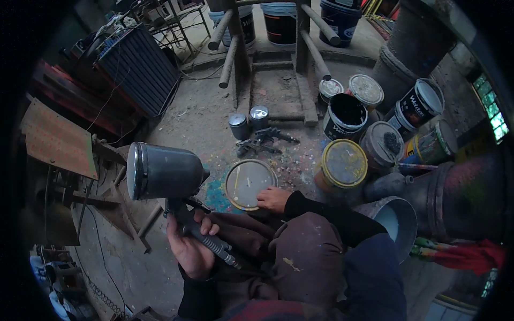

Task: The person sits on the floor in a workshop and opens several paint cans. They use a spray gun to transfer paint from a can into a bucket and then clean the spray gun in a separate bucket of water.

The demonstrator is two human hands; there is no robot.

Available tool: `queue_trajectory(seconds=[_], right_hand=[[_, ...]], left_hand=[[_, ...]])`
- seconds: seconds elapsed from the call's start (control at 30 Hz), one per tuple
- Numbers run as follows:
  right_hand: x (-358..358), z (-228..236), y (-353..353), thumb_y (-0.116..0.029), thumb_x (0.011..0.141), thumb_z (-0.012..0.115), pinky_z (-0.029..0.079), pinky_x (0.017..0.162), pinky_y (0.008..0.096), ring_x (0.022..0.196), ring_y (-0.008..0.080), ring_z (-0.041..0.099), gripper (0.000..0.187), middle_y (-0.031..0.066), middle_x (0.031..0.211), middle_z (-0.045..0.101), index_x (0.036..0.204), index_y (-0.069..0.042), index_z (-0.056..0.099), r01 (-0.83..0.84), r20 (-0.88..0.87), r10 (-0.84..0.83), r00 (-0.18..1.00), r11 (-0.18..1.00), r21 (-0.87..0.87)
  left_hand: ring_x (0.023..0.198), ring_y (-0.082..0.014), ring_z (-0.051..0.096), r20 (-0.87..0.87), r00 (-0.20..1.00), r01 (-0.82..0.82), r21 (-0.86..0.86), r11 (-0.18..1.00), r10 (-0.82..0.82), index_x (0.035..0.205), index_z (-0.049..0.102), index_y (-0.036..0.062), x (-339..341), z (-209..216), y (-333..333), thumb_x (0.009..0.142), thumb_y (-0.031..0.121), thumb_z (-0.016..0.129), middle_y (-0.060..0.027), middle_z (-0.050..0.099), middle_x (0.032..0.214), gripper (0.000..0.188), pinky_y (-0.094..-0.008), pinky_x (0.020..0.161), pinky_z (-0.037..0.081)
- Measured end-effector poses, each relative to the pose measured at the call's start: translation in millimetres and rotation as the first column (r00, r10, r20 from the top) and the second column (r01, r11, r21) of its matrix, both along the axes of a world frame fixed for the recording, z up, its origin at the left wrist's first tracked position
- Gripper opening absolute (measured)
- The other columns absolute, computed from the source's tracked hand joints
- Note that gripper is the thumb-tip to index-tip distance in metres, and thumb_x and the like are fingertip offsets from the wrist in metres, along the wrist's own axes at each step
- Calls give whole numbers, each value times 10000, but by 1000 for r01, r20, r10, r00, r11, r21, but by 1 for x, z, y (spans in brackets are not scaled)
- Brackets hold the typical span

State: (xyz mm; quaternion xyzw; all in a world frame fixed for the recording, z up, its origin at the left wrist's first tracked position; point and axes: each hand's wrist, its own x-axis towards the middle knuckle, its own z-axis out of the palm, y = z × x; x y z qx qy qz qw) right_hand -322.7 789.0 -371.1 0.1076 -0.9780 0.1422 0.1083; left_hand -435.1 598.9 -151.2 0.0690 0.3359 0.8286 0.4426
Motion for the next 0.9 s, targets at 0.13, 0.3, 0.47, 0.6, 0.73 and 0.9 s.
queue_trajectory(seconds=[0.13, 0.3, 0.47, 0.6, 0.73, 0.9], right_hand=[[6, 8, 7, -153, 769, 600, 430, 787, 363, 938, 239, 534, 208, 90, 966, 526, 939, -51, 537, 370, -91, -413, 906, 878, -304], [14, -44, 31, -228, 798, 666, 512, 605, 319, 780, 172, 594, 327, 76, 915, 568, 1006, -27, 513, 724, 694, -533, 484, -200, -660], [8, -44, 22, -273, 787, 694, 501, 504, 242, 577, 105, 572, 390, 45, 750, 579, 995, 0, 508, 632, 708, -304, 637, -319, -706], [9, -51, 21, -269, 784, 698, 491, 493, 217, 559, 94, 564, 382, 48, 736, 576, 977, 6, 518, 582, 671, -340, 659, -334, -741], [26, -53, 31, -261, 796, 687, 481, 519, 223, 619, 97, 568, 361, 53, 773, 586, 978, 12, 534, 597, 653, -385, 652, -271, -755], [62, 51, 39, -274, 798, 669, 494, 692, 284, 765, 139, 595, 386, 73, 845, 616, 1030, 19, 573, 557, 392, -640, 661, 69, -827]], left_hand=[[661, -128, 418, -7, 1000, 21, 5, 1000, -21, 1111, 434, 138, 1, -4, 2, 931, 419, 383, -55, 443, 812, 338, -276, 605, 365], [652, -130, 416, -11, 999, 34, 8, 999, -34, 1093, 430, 116, 6, -3, 11, 921, 434, 399, -50, 431, 810, 362, -277, 602, 356], [652, -132, 418, 1, 999, 37, 7, 999, -37, 1108, 446, 136, 9, -4, 10, 926, 424, 394, -59, 447, 805, 346, -271, 599, 362], [654, -129, 412, -8, 998, 58, -4, 998, -58, 1092, 454, 131, 15, -1, 12, 929, 423, 390, -56, 446, 808, 340, -268, 598, 360], [672, -127, 403, -40, 992, 117, -11, 993, -118, 1080, 452, 123, 19, -3, 18, 936, 420, 385, -51, 443, 819, 337, -269, 600, 358], [689, -139, 415, -166, 971, 148, -141, 979, -170, 1077, 441, 84, 40, -8, 19, 944, 425, 365, -59, 458, 837, 374, -272, 618, 363]])
